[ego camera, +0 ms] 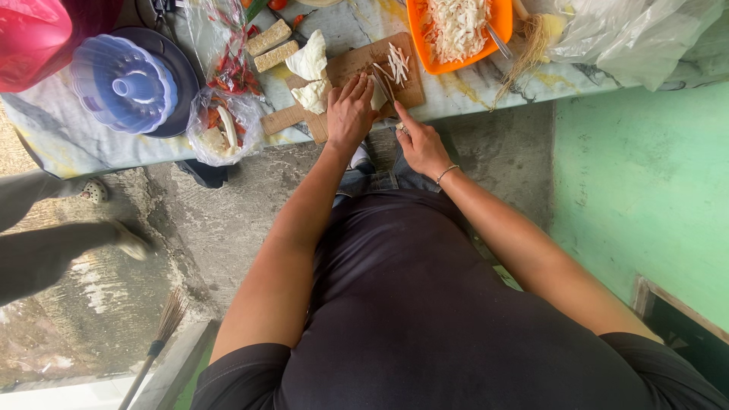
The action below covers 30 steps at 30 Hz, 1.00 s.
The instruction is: The person slices a white vegetable into thin strips on a wooden cutting board using a knife. The sliced pieces accumulate on the board and are occasionally transferred into an orange container.
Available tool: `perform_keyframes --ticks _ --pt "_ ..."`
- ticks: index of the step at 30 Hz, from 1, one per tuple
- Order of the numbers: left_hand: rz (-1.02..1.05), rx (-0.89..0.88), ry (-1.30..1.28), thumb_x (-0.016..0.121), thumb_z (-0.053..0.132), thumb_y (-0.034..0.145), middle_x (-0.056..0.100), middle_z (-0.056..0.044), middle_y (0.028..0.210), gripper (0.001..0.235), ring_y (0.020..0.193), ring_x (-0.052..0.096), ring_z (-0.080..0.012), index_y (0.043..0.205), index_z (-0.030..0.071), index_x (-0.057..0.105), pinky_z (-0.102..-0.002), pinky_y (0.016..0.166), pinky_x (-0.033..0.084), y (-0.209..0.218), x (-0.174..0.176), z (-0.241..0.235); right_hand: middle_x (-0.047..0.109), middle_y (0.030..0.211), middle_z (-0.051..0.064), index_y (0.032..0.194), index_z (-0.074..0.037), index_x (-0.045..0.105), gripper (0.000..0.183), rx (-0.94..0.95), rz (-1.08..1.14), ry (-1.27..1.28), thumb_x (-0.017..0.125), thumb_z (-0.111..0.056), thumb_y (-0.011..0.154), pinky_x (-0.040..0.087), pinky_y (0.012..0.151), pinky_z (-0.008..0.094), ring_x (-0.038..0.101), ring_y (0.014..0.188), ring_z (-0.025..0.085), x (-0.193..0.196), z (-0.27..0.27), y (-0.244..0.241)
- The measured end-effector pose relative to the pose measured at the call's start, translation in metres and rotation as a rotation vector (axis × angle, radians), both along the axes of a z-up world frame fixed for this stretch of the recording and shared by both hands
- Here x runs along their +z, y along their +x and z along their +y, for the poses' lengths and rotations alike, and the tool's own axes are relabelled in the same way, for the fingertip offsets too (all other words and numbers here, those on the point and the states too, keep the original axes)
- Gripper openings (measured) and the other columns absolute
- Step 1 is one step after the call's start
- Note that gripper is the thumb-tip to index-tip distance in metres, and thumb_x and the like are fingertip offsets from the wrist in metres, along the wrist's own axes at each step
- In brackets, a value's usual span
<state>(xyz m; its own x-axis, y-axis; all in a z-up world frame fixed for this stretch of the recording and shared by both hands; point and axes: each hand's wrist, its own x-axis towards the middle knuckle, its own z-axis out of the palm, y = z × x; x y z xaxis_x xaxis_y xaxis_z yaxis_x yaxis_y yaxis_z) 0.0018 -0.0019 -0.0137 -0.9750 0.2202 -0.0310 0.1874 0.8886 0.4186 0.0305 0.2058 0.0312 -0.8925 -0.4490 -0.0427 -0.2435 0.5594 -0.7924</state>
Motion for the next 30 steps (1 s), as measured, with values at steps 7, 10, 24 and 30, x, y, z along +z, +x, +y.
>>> perform_keyframes --ticks 7,10,24,30 --pt "0.032 0.009 0.017 0.09 0.023 0.071 0.058 -0.01 0.148 0.076 0.139 0.052 -0.0233 0.139 0.004 0.06 -0.045 0.103 0.042 0.002 0.0 -0.001 0.069 0.078 0.022 0.162 -0.015 0.037 0.062 -0.104 -0.35 0.071 0.059 -0.016 0.103 0.054 0.07 0.044 0.068 0.065 0.034 0.01 0.007 -0.005" --pt "0.034 0.011 0.038 0.09 0.023 0.07 0.059 -0.01 0.147 0.077 0.138 0.053 -0.0233 0.138 0.004 0.061 -0.044 0.103 0.043 0.001 0.001 -0.001 0.071 0.09 0.024 0.161 -0.014 0.038 0.061 -0.082 -0.274 0.097 0.059 -0.016 0.104 0.056 0.076 0.045 0.072 0.076 0.036 0.007 0.009 -0.006" --pt "0.072 0.009 0.054 0.091 0.023 0.07 0.06 -0.01 0.148 0.078 0.138 0.053 -0.023 0.139 0.005 0.062 -0.043 0.103 0.042 0.004 0.001 -0.004 0.072 0.112 0.027 0.16 -0.011 0.039 0.06 -0.036 -0.176 0.038 0.059 -0.014 0.104 0.057 0.083 0.046 0.073 0.093 0.041 0.01 0.007 -0.003" --pt "0.052 0.005 0.05 0.091 0.024 0.069 0.058 -0.011 0.148 0.079 0.139 0.052 -0.0238 0.139 0.004 0.062 -0.044 0.103 0.042 0.004 0.0 -0.003 0.072 0.088 0.019 0.16 -0.012 0.038 0.06 -0.037 -0.245 0.048 0.059 -0.015 0.104 0.057 0.077 0.044 0.074 0.08 0.035 0.021 0.007 -0.003"
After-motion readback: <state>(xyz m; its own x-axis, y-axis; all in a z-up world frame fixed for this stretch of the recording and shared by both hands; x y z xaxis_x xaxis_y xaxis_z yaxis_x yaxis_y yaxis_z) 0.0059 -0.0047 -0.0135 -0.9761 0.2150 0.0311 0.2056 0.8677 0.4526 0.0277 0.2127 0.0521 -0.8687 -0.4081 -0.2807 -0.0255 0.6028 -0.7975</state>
